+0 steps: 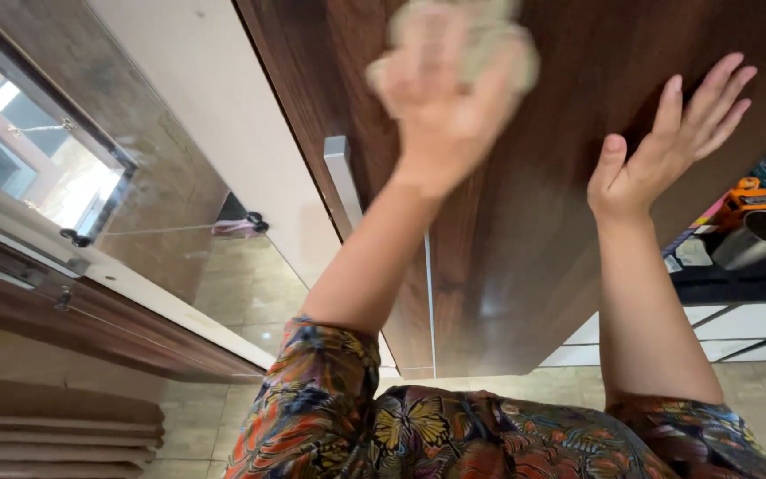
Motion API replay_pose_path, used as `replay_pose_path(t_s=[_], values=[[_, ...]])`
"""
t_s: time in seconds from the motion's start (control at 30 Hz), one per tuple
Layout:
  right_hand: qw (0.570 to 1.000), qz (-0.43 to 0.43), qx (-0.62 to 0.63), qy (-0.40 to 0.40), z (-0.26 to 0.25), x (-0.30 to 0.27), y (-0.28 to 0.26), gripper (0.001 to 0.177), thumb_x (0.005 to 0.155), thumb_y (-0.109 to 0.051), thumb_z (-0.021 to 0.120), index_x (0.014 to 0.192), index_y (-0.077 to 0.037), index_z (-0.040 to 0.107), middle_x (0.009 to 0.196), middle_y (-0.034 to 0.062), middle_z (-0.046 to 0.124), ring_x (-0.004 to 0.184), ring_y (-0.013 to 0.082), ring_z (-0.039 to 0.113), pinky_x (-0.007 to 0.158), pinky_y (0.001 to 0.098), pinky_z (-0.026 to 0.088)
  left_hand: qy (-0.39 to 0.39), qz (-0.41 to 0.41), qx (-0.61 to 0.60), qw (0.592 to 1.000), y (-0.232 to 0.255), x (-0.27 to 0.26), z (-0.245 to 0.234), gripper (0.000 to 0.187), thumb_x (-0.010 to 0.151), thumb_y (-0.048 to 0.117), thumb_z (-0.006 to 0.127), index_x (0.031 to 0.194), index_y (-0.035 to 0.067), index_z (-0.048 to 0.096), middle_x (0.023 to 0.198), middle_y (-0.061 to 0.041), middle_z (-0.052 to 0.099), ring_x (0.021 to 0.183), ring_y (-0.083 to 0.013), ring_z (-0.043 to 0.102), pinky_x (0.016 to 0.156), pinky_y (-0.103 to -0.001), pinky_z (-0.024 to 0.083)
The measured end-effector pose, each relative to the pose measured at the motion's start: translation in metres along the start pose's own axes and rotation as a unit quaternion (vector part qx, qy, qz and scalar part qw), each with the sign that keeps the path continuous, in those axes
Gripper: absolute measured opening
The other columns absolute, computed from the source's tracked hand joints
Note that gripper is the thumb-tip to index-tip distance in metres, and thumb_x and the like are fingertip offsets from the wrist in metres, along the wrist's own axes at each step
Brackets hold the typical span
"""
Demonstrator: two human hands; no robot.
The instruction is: Wiping the surface and handles of a wooden wardrobe with a cloth.
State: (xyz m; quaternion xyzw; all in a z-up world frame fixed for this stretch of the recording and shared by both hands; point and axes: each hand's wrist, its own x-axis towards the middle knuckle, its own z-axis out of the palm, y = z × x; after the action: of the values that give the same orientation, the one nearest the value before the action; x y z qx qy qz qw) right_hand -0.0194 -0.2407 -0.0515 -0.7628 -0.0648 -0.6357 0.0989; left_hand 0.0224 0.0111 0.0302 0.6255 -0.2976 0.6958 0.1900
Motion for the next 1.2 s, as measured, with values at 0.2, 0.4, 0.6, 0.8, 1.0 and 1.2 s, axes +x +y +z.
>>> replay_pose_path(t_s=[0.2, 0.4, 0.6, 0.8, 1.0, 1.2], values=[[1.000, 0.003, -0.006, -0.002, 0.001, -0.003, 0.003, 0.063, 0.114, -0.057, 0.030, 0.168, -0.024, 0.025, 0.176, 0.0196, 0.014, 0.160, 0.0447, 0.014, 0.130, 0.0612, 0.008, -0.151, 0.138, -0.080, 0.976, 0.052, -0.073, 0.016, 0.026, 0.100, 0.023, 0.064, 0.125, 0.027, 0.063, 0.149, -0.011, 0.055, 0.140, -0.0289, 0.049, 0.104, -0.053, 0.037], [1.000, -0.005, -0.006, 0.004, 0.001, -0.003, 0.005, 0.062, 0.114, -0.056, 0.030, 0.168, -0.025, 0.026, 0.175, 0.0189, 0.016, 0.160, 0.0444, 0.015, 0.130, 0.0618, 0.010, -0.132, 0.124, -0.014, 0.983, 0.014, -0.131, -0.015, 0.034, 0.096, 0.027, 0.071, 0.129, 0.034, 0.064, 0.142, -0.010, 0.056, 0.136, -0.0330, 0.044, 0.098, -0.053, 0.035], [1.000, 0.001, -0.008, 0.000, 0.000, -0.005, 0.007, 0.060, 0.115, -0.053, 0.031, 0.169, -0.027, 0.024, 0.176, 0.0181, 0.015, 0.160, 0.0442, 0.014, 0.131, 0.0608, 0.009, 0.035, -0.055, 0.017, 0.998, -0.018, -0.027, -0.023, 0.037, 0.091, 0.029, 0.084, 0.124, 0.025, 0.069, 0.143, -0.009, 0.048, 0.140, -0.0381, 0.037, 0.111, -0.059, 0.031], [1.000, -0.004, -0.007, -0.005, 0.000, -0.004, 0.004, 0.060, 0.115, -0.051, 0.034, 0.168, -0.026, 0.025, 0.175, 0.0178, 0.015, 0.160, 0.0435, 0.016, 0.131, 0.0600, 0.011, -0.047, -0.029, -0.035, 0.998, 0.011, -0.037, -0.012, 0.031, 0.093, 0.027, 0.079, 0.122, 0.025, 0.069, 0.141, -0.010, 0.052, 0.138, -0.0354, 0.040, 0.107, -0.055, 0.032], [1.000, -0.022, -0.014, 0.011, 0.001, -0.004, 0.010, 0.059, 0.114, -0.049, 0.036, 0.168, -0.025, 0.026, 0.175, 0.0157, 0.016, 0.161, 0.0412, 0.016, 0.132, 0.0593, 0.012, -0.129, 0.054, -0.038, 0.989, 0.029, -0.168, -0.035, 0.024, 0.092, 0.024, 0.074, 0.114, 0.033, 0.072, 0.134, -0.007, 0.057, 0.128, -0.0296, 0.048, 0.099, -0.051, 0.035], [1.000, -0.022, -0.022, 0.004, 0.004, -0.007, 0.012, 0.060, 0.114, -0.049, 0.037, 0.167, -0.026, 0.025, 0.175, 0.0142, 0.014, 0.161, 0.0392, 0.014, 0.132, 0.0575, 0.011, -0.020, -0.049, 0.010, 0.999, 0.001, -0.116, -0.045, 0.032, 0.083, 0.019, 0.087, 0.108, 0.025, 0.069, 0.131, -0.011, 0.054, 0.128, -0.0361, 0.044, 0.096, -0.051, 0.039]])
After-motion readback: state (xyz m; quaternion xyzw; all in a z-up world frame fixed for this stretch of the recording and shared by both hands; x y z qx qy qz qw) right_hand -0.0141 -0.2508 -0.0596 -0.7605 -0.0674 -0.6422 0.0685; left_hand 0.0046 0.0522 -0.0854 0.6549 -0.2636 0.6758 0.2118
